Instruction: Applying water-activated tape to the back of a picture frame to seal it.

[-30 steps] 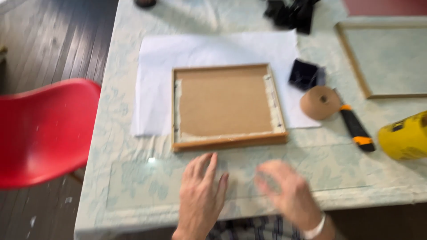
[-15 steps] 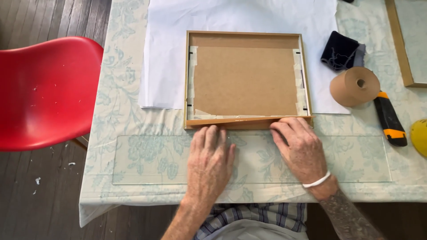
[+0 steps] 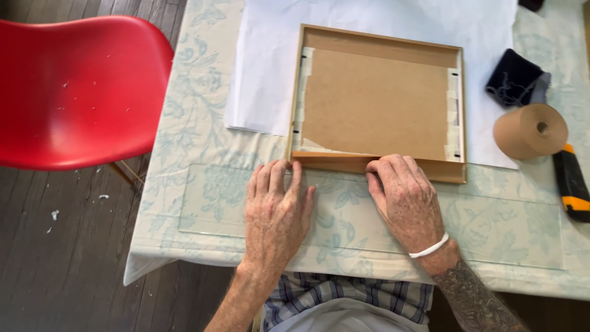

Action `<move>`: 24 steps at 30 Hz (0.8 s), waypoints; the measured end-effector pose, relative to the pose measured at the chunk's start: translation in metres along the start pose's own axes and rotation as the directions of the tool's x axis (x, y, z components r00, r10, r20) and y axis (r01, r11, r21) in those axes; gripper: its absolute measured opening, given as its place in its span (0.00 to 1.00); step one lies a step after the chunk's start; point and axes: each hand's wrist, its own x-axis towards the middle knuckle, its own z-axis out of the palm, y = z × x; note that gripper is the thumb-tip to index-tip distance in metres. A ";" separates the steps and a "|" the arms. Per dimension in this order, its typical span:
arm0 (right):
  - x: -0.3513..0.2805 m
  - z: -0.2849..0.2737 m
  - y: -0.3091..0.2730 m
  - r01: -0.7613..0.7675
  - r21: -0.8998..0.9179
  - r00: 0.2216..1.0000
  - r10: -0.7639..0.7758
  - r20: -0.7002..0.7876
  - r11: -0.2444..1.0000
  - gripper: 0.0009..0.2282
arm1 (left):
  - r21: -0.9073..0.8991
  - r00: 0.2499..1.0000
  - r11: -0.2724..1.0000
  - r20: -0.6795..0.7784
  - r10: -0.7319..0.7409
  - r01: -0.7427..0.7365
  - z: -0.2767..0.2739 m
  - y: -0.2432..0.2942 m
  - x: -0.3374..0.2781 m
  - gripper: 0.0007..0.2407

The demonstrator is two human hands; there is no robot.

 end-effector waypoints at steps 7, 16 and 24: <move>0.021 0.009 -0.033 0.041 0.019 0.998 -0.042 0.047 0.999 0.01 | -0.055 0.999 0.998 -0.023 -0.031 0.030 -0.001 -0.010 -0.004 0.16; 0.051 0.033 -0.071 0.128 0.111 0.984 -0.140 0.110 0.986 0.02 | -0.042 0.999 0.999 -0.052 0.002 -0.004 0.000 -0.015 -0.001 0.12; 0.045 0.040 -0.060 0.104 0.104 0.976 -0.121 0.180 0.989 0.04 | -0.033 0.995 0.999 -0.091 0.040 -0.043 -0.003 -0.021 0.003 0.09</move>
